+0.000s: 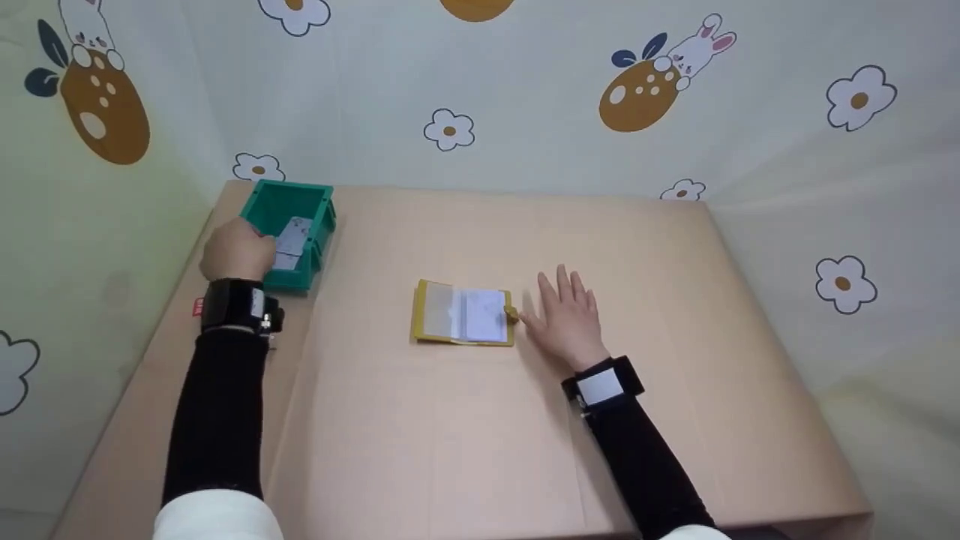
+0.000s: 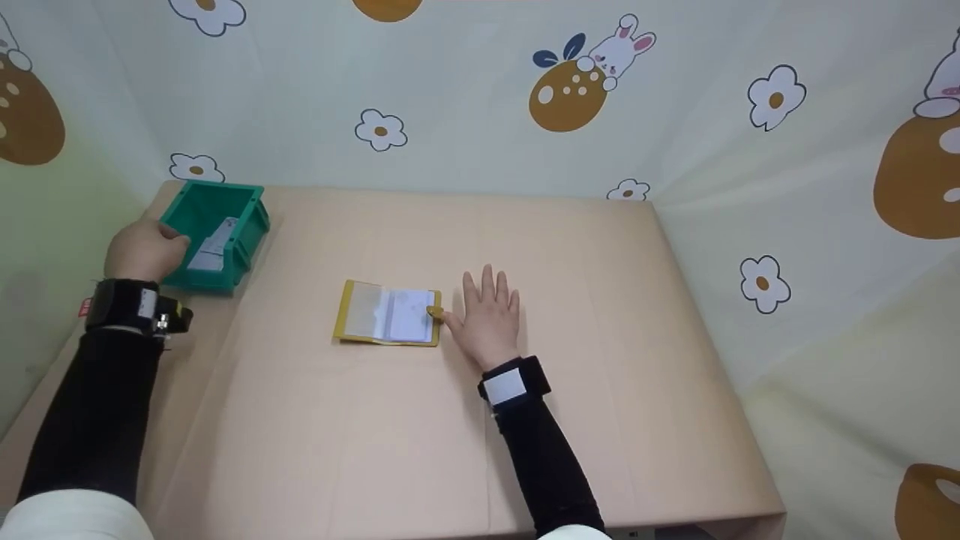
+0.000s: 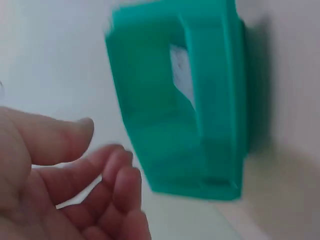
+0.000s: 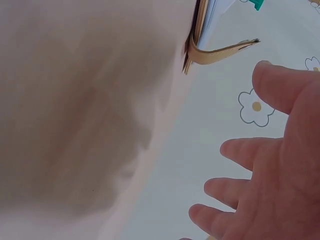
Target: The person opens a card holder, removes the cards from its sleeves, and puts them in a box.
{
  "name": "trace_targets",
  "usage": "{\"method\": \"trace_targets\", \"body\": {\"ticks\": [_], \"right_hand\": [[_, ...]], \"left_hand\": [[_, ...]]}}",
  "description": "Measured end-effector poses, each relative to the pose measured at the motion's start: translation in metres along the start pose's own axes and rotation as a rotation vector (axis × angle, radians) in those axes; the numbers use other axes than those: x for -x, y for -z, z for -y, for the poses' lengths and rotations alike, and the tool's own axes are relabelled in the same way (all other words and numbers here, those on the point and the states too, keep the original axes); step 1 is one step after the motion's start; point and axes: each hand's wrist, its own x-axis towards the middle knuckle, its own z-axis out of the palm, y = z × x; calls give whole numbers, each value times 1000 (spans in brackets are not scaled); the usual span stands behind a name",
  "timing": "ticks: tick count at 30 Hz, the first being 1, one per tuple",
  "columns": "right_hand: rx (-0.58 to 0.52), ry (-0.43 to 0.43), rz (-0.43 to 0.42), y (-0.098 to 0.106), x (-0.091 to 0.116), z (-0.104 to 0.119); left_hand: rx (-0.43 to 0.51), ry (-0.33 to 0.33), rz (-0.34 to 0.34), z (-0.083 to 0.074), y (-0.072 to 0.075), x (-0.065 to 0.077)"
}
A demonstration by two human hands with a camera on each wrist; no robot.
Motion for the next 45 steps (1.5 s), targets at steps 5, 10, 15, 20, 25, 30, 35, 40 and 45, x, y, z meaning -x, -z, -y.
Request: {"method": "trace_targets", "body": {"ticks": [5,10,15,20,25,30,35,40,45], "right_hand": [[-12,13,11,1,-2,9],[-17,32,30,2,-3,18],[-10,53,43,0,-2,24],[3,78,53,-4,0,26],[13,95,45,-5,1,28],[5,170,-27,-9,0,29],[-58,250,-134,-12,-3,31],[-41,212,-161,-10,-3,30],[21,302,-102,-9,1,26]], "left_hand": [[7,-199,-6,-46,-39,30],[19,-357,162,-85,-88,70],[-50,-474,191,-108,-133,95],[-99,-509,198,-113,-163,103],[-137,-509,204,-112,-175,107],[-195,-524,191,-113,-179,109],[-195,-544,194,-113,-185,111],[-175,-526,215,-111,-188,112],[-189,-513,221,-110,-187,113]]}}
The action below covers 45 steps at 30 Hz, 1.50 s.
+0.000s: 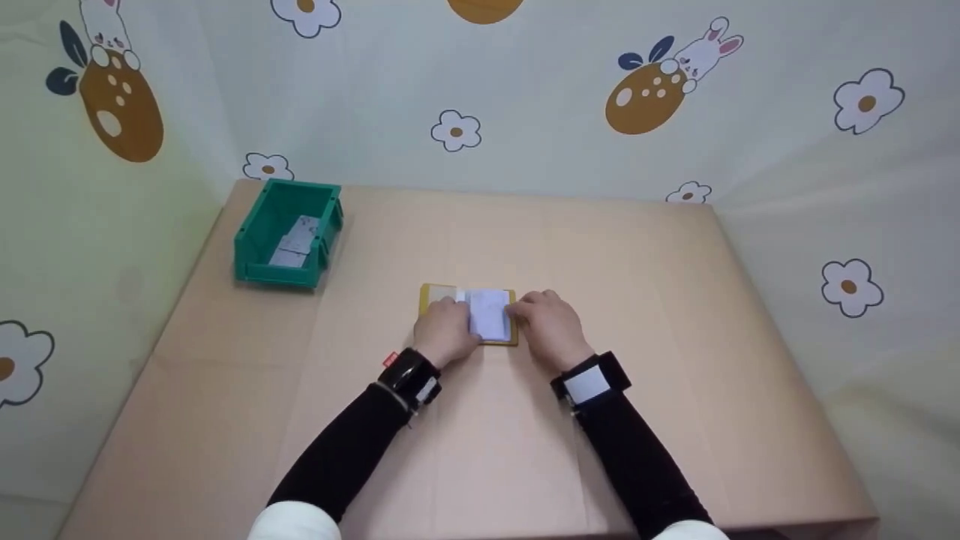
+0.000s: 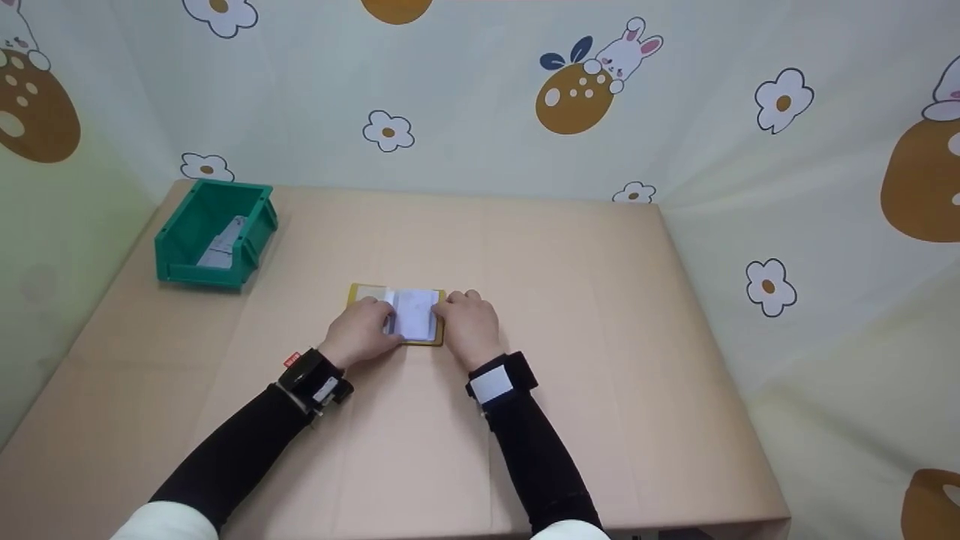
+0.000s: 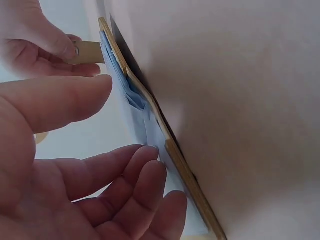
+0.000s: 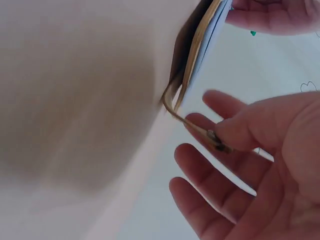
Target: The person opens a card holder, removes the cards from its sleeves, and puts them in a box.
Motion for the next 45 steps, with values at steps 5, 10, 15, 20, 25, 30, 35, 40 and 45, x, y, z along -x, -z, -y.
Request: {"method": "trace_targets", "body": {"ticks": [5,10,15,20,25,30,35,40,45], "right_hand": [[76,92,67,-2,3,2],[115,144,14,-5,3,6],[123,189,-8,-8,3,8],[94,165,22,-8,4,6],[87,124,70,-8,4,5],[71,110,66,-9,3,4],[53,95,68,-9,2,4],[41,74,85,-7,3,4],[31,74,87,-4,3,4]], "left_hand": [[4,11,9,-1,-1,-1],[-17,-7,-37,0,-5,-3],[-20,-24,-70,1,-8,-3],[78,-22,-64,4,-3,-2],[148,6,-118,14,2,5],[3,22,-216,26,2,8],[-135,2,-264,29,2,6],[-110,-75,-123,23,5,4],[-34,-49,19,18,8,1]]}}
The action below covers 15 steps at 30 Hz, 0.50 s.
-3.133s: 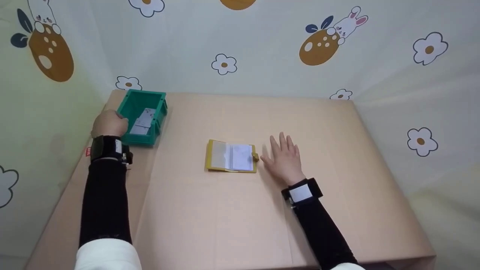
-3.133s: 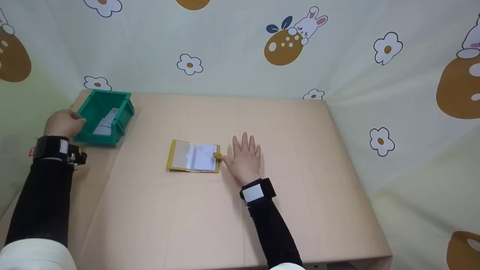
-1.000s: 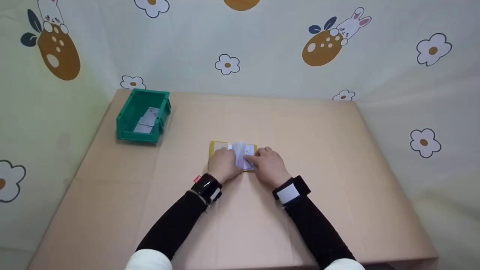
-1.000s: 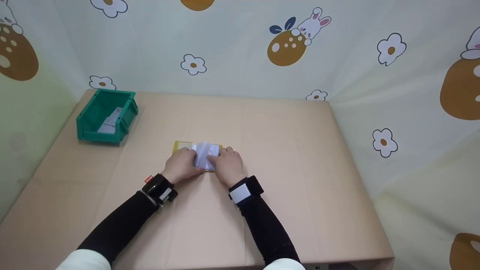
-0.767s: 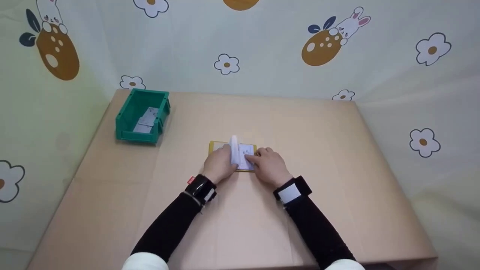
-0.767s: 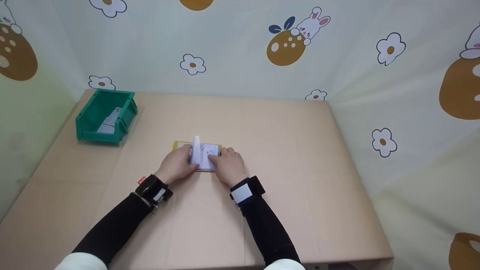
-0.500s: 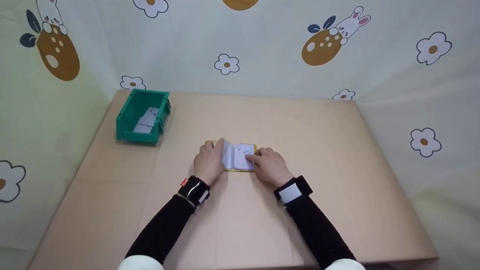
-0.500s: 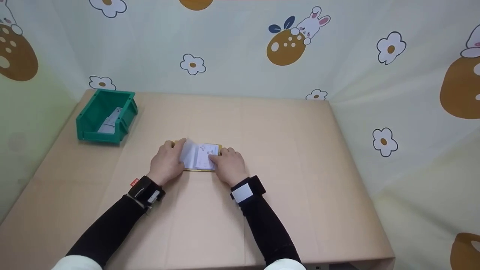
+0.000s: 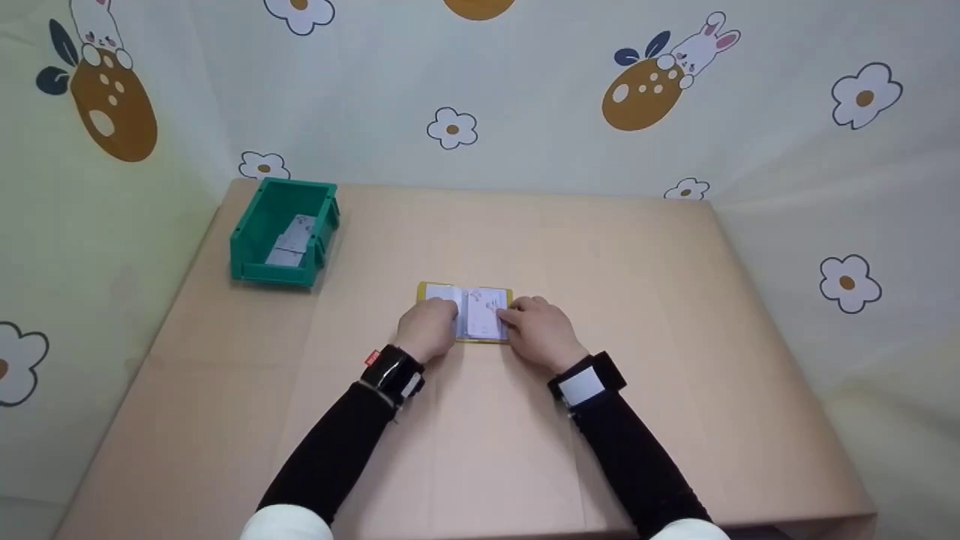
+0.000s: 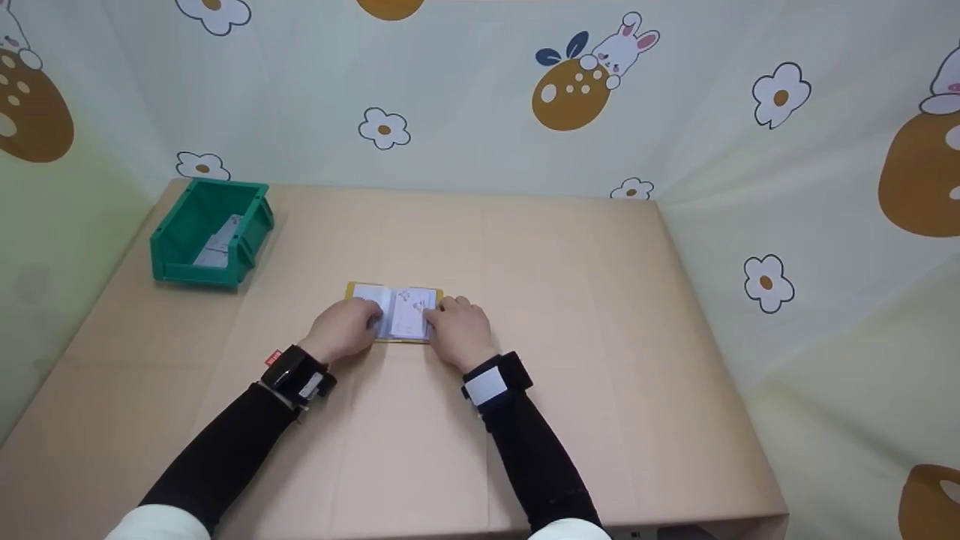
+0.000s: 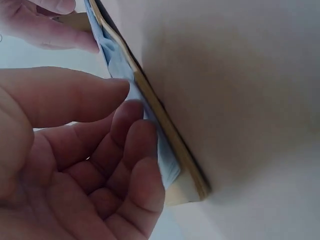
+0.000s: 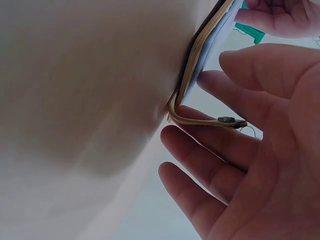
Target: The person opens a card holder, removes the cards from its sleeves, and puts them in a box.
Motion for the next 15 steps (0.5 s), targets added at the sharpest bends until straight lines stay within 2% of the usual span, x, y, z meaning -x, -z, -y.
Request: {"method": "trace_targets", "body": {"ticks": [10,15], "right_hand": [[13,-14,21,1,-1,1],[21,-3,13,1,0,1]], "left_hand": [[43,23,7,0,3,-2],[116,12,-4,-4,4,-6]]}}
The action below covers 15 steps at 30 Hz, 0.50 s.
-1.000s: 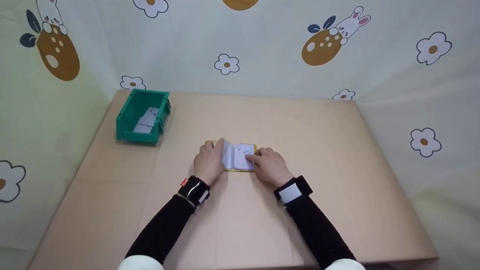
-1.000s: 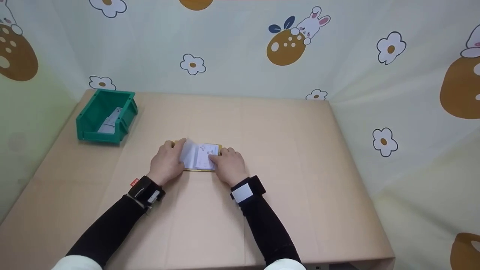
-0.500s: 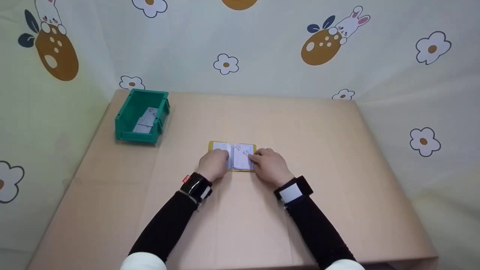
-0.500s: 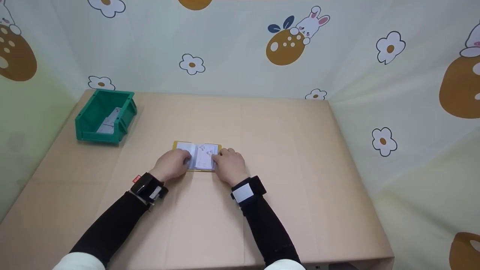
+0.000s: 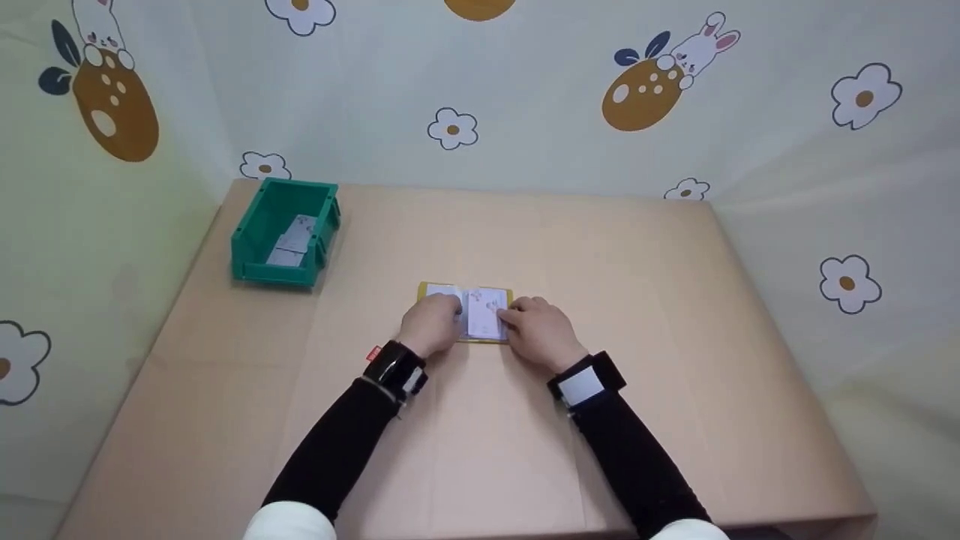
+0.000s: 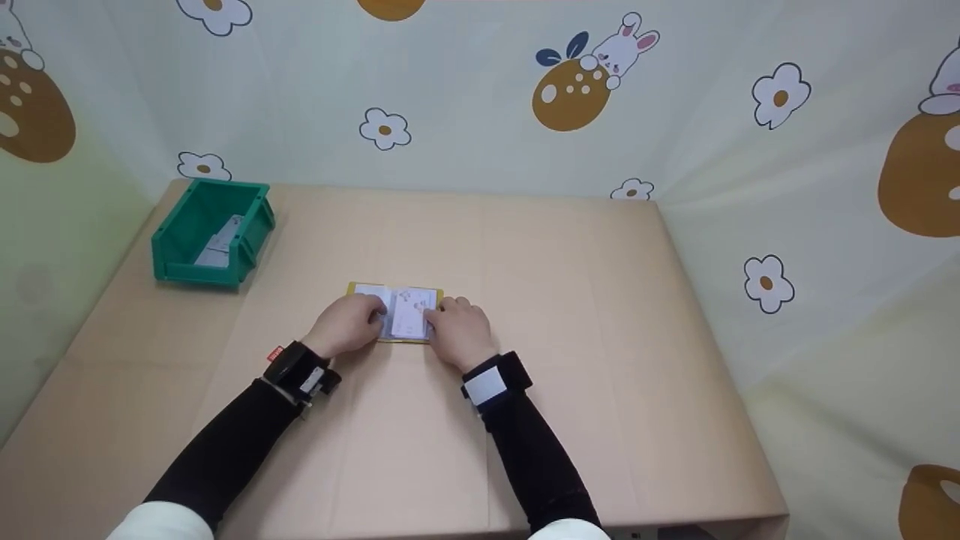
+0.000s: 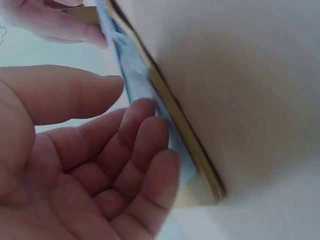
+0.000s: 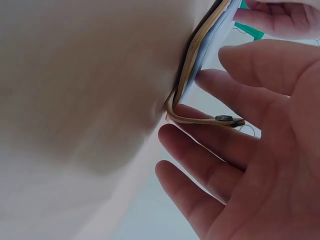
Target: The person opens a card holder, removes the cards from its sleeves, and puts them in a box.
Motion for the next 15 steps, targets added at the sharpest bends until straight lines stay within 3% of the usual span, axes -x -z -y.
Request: {"method": "trace_targets", "body": {"ticks": [4,15], "right_hand": [[3,14,-15,0,1,0],[-1,26,-56,-2,0,5]], "left_hand": [[70,-7,-9,-4,0,-4],[40,146,88,-9,-6,-19]]}}
